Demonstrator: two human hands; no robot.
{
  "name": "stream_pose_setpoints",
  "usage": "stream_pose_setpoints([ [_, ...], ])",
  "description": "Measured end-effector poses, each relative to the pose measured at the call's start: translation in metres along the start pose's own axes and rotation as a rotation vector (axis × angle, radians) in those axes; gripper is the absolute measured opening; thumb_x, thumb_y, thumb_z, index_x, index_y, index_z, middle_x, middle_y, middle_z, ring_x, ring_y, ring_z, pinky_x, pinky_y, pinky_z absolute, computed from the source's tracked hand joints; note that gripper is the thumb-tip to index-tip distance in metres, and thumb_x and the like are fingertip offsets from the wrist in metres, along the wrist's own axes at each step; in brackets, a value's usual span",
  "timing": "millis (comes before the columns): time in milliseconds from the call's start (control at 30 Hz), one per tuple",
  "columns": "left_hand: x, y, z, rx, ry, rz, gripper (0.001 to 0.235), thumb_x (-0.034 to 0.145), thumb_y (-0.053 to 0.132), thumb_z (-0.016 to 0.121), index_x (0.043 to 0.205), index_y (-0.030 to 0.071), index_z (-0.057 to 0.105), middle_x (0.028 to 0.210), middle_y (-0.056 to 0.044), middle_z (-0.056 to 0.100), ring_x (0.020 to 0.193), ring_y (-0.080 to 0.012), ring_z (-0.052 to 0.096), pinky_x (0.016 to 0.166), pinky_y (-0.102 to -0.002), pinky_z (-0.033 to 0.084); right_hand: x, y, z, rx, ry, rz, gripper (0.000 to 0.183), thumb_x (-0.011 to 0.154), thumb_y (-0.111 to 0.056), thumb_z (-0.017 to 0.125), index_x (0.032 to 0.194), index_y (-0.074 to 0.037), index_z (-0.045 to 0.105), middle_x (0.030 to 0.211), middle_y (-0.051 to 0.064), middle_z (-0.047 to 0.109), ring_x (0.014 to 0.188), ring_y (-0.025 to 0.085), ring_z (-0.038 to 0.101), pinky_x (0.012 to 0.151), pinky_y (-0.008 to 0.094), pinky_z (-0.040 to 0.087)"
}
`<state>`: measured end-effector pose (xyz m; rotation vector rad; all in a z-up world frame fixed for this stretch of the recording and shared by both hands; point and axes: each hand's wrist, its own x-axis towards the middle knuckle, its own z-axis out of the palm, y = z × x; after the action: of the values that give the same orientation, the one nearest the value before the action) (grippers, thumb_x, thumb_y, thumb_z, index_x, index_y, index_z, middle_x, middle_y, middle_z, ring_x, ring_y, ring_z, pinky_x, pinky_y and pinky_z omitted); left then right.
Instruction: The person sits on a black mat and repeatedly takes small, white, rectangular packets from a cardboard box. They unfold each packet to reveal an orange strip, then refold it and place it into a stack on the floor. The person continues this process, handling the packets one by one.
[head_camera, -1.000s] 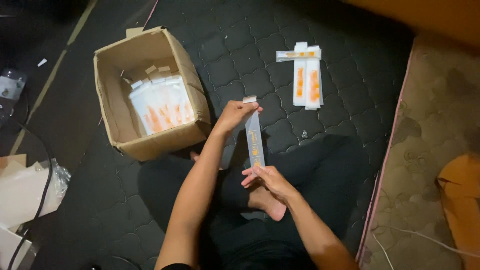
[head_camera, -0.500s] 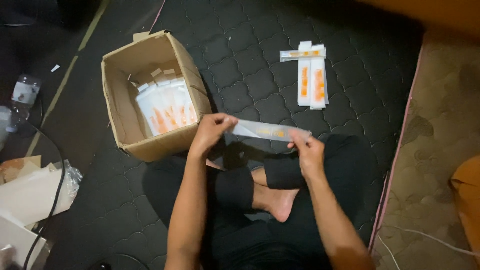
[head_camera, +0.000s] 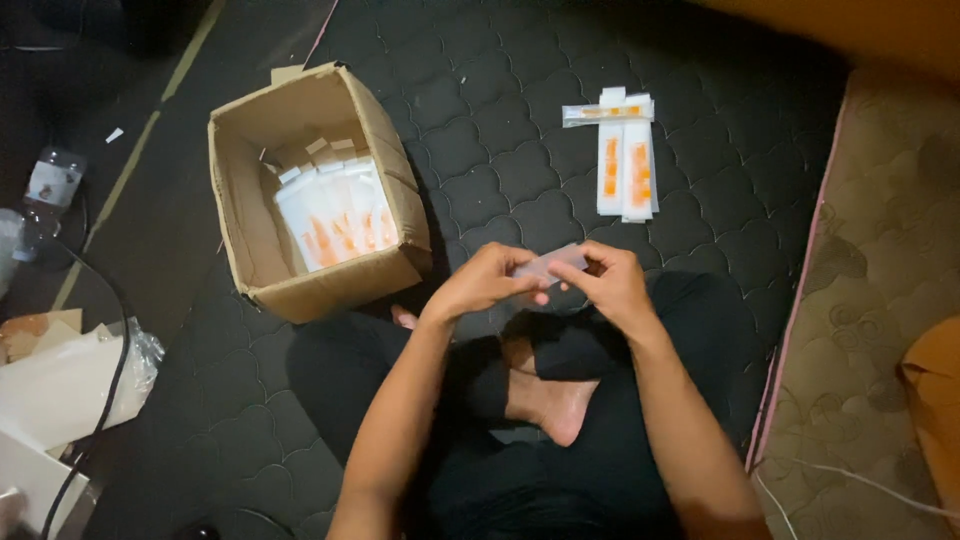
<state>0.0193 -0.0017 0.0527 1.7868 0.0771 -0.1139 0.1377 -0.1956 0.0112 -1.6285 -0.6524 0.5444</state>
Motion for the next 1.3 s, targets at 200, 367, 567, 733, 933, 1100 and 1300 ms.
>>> stream_pose_setpoints([
  [200,-0.015,-0.016,-0.021,-0.262,-0.068,-0.181,0.018,0.096,0.015,0.066,0.093,0.002,0.078,0.076,-0.015,0.078,0.068,-0.0145,0.074,0.070,-0.026,0.057,-0.009,0.016,0.006,0.097,0.151,0.190,0.005,0.090,-0.016,0.081,0.091,-0.013,0.077,0.063,0.003,0.071,0.053,-0.004,0.046,0.053,0.010,0.032],
  [367,-0.037,-0.033,-0.042,-0.271,0.008,-0.246,0.016,0.094,0.016,0.069,0.089,0.004,0.079,0.076,-0.012,0.078,0.070,-0.0137,0.074,0.070,-0.026,0.058,-0.010,0.065,-0.017,0.203,0.261,0.250,0.008,0.090,-0.009,0.080,0.094,-0.007,0.074,0.074,0.009,0.071,0.062,0.010,0.066,0.062,0.018,0.049],
  [567,-0.048,-0.061,-0.041,-0.266,0.122,-0.258,0.013,0.092,0.014,0.074,0.091,0.004,0.081,0.076,-0.012,0.078,0.068,-0.0138,0.072,0.074,-0.028,0.057,-0.013,0.091,-0.028,0.320,0.302,0.282,0.010,0.091,-0.003,0.079,0.098,-0.001,0.072,0.078,0.010,0.068,0.066,0.016,0.071,0.069,0.024,0.060],
  [733,-0.048,-0.076,-0.038,-0.266,0.190,-0.278,0.011,0.092,0.012,0.073,0.091,0.004,0.080,0.076,-0.012,0.077,0.067,-0.0151,0.072,0.072,-0.026,0.055,-0.007,0.106,-0.023,0.300,0.274,0.277,0.010,0.093,-0.006,0.079,0.099,-0.001,0.073,0.079,0.009,0.068,0.065,0.015,0.071,0.069,0.024,0.060],
  [933,-0.042,-0.092,-0.039,-0.271,0.258,-0.303,0.009,0.091,0.013,0.075,0.091,0.004,0.079,0.073,-0.012,0.076,0.065,-0.0135,0.073,0.068,-0.023,0.054,0.000,0.114,-0.016,0.313,0.277,0.265,0.010,0.093,-0.002,0.075,0.103,-0.002,0.073,0.082,0.009,0.071,0.066,0.013,0.071,0.069,0.021,0.059],
  [1100,-0.042,-0.095,-0.041,-0.302,0.217,-0.292,0.010,0.092,0.012,0.072,0.092,0.003,0.078,0.076,-0.015,0.077,0.068,-0.0147,0.074,0.069,-0.023,0.055,-0.001,0.104,-0.013,0.300,0.278,0.246,0.010,0.092,-0.004,0.077,0.102,-0.003,0.074,0.085,0.007,0.071,0.066,0.013,0.070,0.069,0.021,0.056],
  [1300,-0.044,-0.095,-0.041,-0.298,0.196,-0.271,0.010,0.093,0.013,0.072,0.094,0.004,0.077,0.078,-0.013,0.078,0.069,-0.0125,0.073,0.071,-0.021,0.055,-0.001,0.107,-0.015,0.287,0.274,0.250,0.011,0.092,-0.004,0.078,0.102,-0.004,0.075,0.083,0.009,0.071,0.065,0.014,0.071,0.070,0.020,0.055],
])
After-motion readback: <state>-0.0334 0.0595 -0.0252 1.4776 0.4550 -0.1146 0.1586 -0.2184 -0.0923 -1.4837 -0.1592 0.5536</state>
